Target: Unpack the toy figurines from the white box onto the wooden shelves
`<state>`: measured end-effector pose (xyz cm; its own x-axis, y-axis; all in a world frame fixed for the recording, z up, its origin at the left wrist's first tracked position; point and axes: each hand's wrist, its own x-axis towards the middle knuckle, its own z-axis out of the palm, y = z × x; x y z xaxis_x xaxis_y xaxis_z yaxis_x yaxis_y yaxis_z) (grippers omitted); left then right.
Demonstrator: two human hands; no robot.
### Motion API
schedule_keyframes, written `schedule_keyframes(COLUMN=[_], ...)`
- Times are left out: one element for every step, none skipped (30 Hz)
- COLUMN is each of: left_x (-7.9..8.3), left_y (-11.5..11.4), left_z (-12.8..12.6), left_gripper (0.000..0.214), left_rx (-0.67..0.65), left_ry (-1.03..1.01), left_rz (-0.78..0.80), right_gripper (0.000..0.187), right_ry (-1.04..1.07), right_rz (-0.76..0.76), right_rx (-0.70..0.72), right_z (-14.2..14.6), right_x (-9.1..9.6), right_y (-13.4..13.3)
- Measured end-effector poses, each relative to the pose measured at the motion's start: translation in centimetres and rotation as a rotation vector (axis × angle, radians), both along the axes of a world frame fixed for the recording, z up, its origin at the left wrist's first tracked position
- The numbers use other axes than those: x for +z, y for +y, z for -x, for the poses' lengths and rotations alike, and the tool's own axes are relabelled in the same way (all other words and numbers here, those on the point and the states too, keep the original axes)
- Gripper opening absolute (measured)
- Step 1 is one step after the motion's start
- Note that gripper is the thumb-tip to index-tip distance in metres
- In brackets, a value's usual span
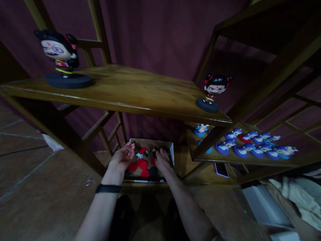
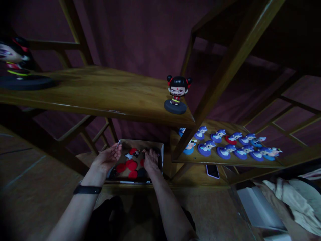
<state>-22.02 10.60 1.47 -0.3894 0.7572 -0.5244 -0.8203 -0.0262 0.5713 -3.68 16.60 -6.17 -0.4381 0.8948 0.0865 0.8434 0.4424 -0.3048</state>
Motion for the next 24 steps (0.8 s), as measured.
schedule_keyframes(left_x=[0.0, -0.1, -0.2, -0.2, -0.3, -0.4, -0.4, -0.4, -0.4, -0.4, -0.4, -0.4, -0.5, -0.7, -1.1, -1.6, -2.2, -3.0, -3.8, -4.6, -5.4, -6.2, -6.8, -7.2], left_y=[0.0, 0.0, 0.0, 0.0, 0.0, 0.1, 0.1, 0.1, 0.0, 0.0, 0.1, 0.1, 0.2, 0.2, 0.3, 0.4, 0.5, 0.5, 0.4, 0.2, -0.1, -0.4, -0.7, -1.1], left_z=[0.0, 0.1, 0.1, 0.2, 0.3, 0.3, 0.3, 0.2, 0.1, -0.1, -0.5, -1.0, -1.6, -2.2, -3.0, -3.9, -4.7, -5.6, -6.5, -7.3, -8.1, -8.8, -9.4, -9.9], left_gripper=[0.022, 0.022, 0.023, 0.023, 0.022, 0.022, 0.022, 0.021, 0.020, 0.019, 0.017, 0.016, 0.016, 0.016, 0.016, 0.016, 0.014, 0.010, 0.005, 0.004, 0.011, 0.018, 0.023, 0.026], left_rx=[-0.003, -0.006, -0.008, -0.013, -0.018, -0.024, -0.029, -0.033, -0.039, -0.051, -0.073, -0.107, -0.160, -0.227, -0.307, -0.399, -0.485, -0.572, -0.630, -0.656, -0.658, -0.603, -0.539, -0.503], left_ry=[0.001, 0.002, 0.004, 0.005, 0.009, 0.015, 0.027, 0.051, 0.090, 0.148, 0.225, 0.318, 0.419, 0.523, 0.627, 0.728, 0.830, 0.929, 1.022, 1.095, 1.112, 1.079, 1.011, 0.911], left_rz=[0.007, 0.010, 0.011, 0.011, 0.012, 0.013, 0.014, 0.015, 0.013, 0.010, 0.006, 0.000, -0.007, -0.011, -0.013, -0.009, 0.003, 0.023, 0.049, 0.074, 0.095, 0.081, 0.052, 0.017], right_gripper=[0.034, 0.034, 0.035, 0.036, 0.037, 0.037, 0.037, 0.036, 0.034, 0.030, 0.027, 0.025, 0.025, 0.027, 0.030, 0.032, 0.034, 0.035, 0.035, 0.034, 0.033, 0.032, 0.031, 0.031], right_ry=[0.000, 0.002, 0.004, 0.007, 0.016, 0.040, 0.089, 0.167, 0.277, 0.418, 0.581, 0.756, 0.928, 1.082, 1.206, 1.294, 1.351, 1.383, 1.404, 1.425, 1.453, 1.488, 1.524, 1.556], right_rz=[-0.002, -0.001, 0.007, 0.021, 0.039, 0.054, 0.067, 0.081, 0.104, 0.142, 0.201, 0.281, 0.374, 0.464, 0.547, 0.618, 0.676, 0.720, 0.754, 0.780, 0.798, 0.808, 0.813, 0.817], right_rx=[0.004, 0.013, 0.024, 0.037, 0.051, 0.057, 0.051, 0.033, 0.000, -0.041, -0.085, -0.123, -0.151, -0.176, -0.197, -0.217, -0.240, -0.266, -0.292, -0.311, -0.322, -0.324, -0.316, -0.299], right_z=[-0.1, -0.2, -0.3, -0.4, -0.5, -0.5, -0.6, -0.6, -0.6, -0.7, -0.8, -0.9, -1.1, -1.4, -1.7, -2.0, -2.3, -2.5, -2.7, -2.8, -2.9, -2.9, -2.9, -2.9], right_x=[-0.1, -0.2, -0.2, -0.3, -0.4, -0.3, -0.2, -0.1, 0.2, 0.5, 0.9, 1.3, 1.7, 2.0, 2.3, 2.6, 2.9, 3.2, 3.5, 3.7, 4.0, 4.3, 4.5, 4.6], right_y=[0.2, 0.4, 0.5, 0.7, 0.8, 0.9, 1.1, 1.4, 1.7, 2.0, 2.4, 2.7, 3.0, 3.2, 3.4, 3.4, 3.3, 3.2, 3.1, 2.9, 2.7, 2.6, 2.4, 2.3])
